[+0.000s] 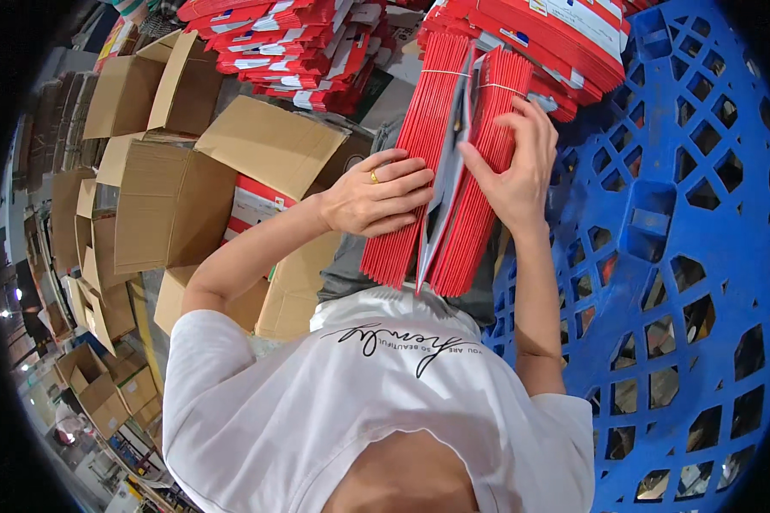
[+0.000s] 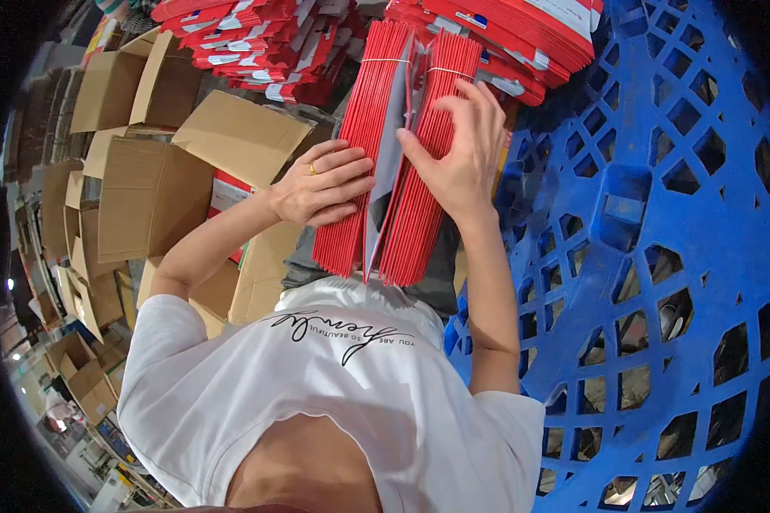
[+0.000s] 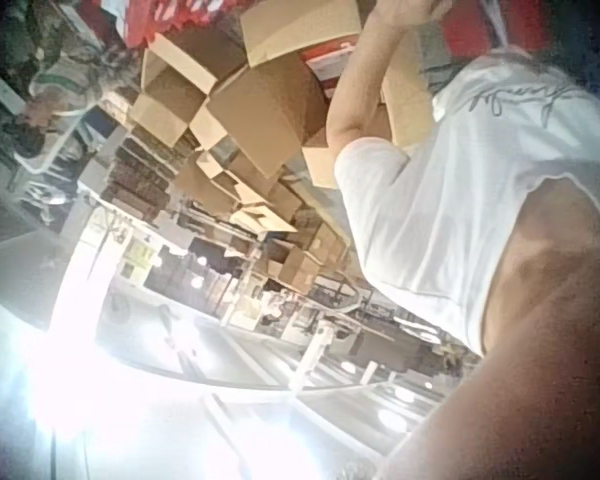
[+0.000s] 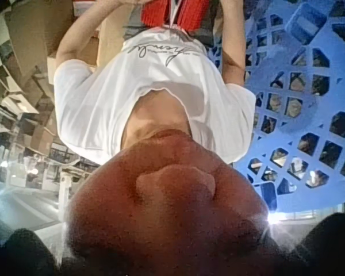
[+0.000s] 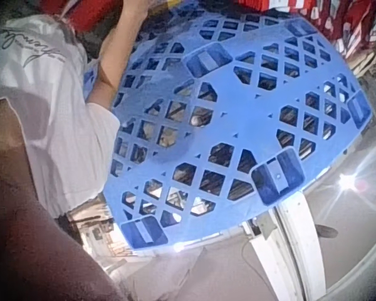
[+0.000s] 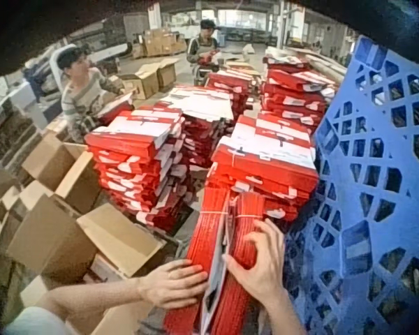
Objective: The person sits on the floor in a warehouse and repeatedly picks up stacks of red envelopes from a blue crate. They fan the envelopes to inspect them, then place the stacks into cardboard boxes. The process is repeated continuously.
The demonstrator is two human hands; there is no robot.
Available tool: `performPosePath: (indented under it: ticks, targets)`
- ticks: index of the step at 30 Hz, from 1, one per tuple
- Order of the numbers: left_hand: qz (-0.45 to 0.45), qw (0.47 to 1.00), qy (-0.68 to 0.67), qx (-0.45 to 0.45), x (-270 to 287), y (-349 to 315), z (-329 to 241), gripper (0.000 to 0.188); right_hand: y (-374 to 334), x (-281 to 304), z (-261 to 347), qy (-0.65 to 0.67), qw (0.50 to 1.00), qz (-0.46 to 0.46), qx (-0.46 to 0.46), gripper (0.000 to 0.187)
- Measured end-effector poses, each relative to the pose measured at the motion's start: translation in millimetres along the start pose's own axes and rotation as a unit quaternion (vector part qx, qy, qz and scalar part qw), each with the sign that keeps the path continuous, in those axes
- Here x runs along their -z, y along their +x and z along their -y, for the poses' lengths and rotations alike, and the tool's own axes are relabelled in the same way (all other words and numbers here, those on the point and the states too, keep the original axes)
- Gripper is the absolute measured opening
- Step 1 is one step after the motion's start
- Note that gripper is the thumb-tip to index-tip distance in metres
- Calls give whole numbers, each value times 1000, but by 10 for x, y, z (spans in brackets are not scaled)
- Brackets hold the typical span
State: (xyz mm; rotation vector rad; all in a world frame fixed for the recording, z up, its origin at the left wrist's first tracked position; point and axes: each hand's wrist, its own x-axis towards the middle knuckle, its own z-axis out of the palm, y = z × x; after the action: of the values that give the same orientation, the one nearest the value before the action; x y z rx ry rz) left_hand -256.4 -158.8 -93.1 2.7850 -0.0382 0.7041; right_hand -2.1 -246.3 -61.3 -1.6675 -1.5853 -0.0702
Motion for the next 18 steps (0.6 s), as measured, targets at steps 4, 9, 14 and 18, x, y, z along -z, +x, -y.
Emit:
performPosePath:
  ticks: [4, 9, 14, 18]
  targets:
    - [-4, 1000, 3, -12, -18, -15, 25, 48, 47, 74, 85, 0, 999, 19, 47, 37]
    - [-3, 1000, 0, -12, -7, 43, 11, 49, 37, 49, 69, -35, 993, 62, 96, 46]
    - [6, 1000, 6, -9, -19, 36, 21, 50, 52, 120, 12, -61, 994, 31, 90, 28]
    - [1, 1000, 3, -10, -48, 69, 0, 50, 37, 91, 140, -41, 998, 5, 52, 25]
